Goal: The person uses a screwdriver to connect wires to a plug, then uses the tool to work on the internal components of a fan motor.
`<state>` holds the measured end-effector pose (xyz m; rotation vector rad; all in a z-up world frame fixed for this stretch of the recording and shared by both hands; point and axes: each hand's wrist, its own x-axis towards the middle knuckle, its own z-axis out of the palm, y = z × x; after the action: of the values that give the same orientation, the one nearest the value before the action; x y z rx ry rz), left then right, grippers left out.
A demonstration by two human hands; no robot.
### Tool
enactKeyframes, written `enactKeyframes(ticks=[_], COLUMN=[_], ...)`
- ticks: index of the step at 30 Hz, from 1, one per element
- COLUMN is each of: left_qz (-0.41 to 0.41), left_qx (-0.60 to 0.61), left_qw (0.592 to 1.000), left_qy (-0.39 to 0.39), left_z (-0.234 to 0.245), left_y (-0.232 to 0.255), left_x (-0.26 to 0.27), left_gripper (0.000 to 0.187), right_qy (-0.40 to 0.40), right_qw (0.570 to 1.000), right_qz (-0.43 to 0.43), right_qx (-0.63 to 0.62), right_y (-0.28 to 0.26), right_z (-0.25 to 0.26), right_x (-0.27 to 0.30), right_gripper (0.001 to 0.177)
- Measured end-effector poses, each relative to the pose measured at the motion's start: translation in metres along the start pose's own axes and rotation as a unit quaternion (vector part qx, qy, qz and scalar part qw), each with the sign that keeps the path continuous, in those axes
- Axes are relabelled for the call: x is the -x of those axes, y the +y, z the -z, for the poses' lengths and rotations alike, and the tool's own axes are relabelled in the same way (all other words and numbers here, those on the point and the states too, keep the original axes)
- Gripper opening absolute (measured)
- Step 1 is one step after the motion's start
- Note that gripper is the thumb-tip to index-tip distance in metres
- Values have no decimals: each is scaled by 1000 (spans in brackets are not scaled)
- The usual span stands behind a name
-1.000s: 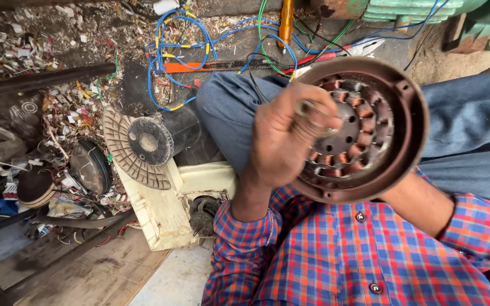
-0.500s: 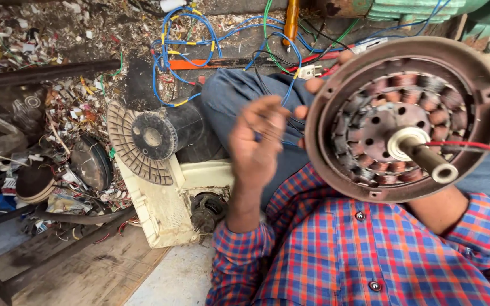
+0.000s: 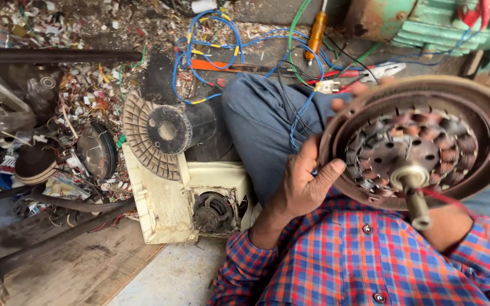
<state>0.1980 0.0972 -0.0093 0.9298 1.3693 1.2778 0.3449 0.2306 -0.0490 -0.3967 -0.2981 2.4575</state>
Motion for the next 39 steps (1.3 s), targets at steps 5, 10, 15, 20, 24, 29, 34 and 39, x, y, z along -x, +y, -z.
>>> enactKeyframes(ticks=[5, 10, 15, 20, 24, 29, 34, 39], left_qz=[17, -28, 165, 139, 108, 119, 124, 115], left_qx=[-16, 109, 282, 255, 287, 327, 338, 396], left_qw=[1000, 993, 936, 923, 881, 846, 826, 806], left_qy=[8, 19, 134, 251, 360, 404, 434, 425], left_z=[5, 6, 20, 45, 56, 67, 68, 61], left_y=[-14, -19, -41, -79, -103, -159, -184, -208], left_x=[10, 10, -8, -68, -129, -196, -222, -247], left_gripper=[34, 32, 25, 25, 26, 27, 27, 24], right_qy=[24, 29, 42, 66, 118, 188, 266, 123], right_qw=[1000, 998, 997, 995, 981, 951, 840, 560], right_qz=[-18, -48, -60, -72, -77, -41, -8, -42], right_qx=[-5, -10, 0, -6, 135, 243, 473, 819], right_y=[-12, -17, -15, -27, -43, -61, -54, -42], right_z=[-42, -89, -76, 9, 27, 72, 100, 114], right_x=[-15, -29, -25, 0, 7, 25, 38, 39], right_gripper=[78, 78, 79, 75, 67, 50, 47, 55])
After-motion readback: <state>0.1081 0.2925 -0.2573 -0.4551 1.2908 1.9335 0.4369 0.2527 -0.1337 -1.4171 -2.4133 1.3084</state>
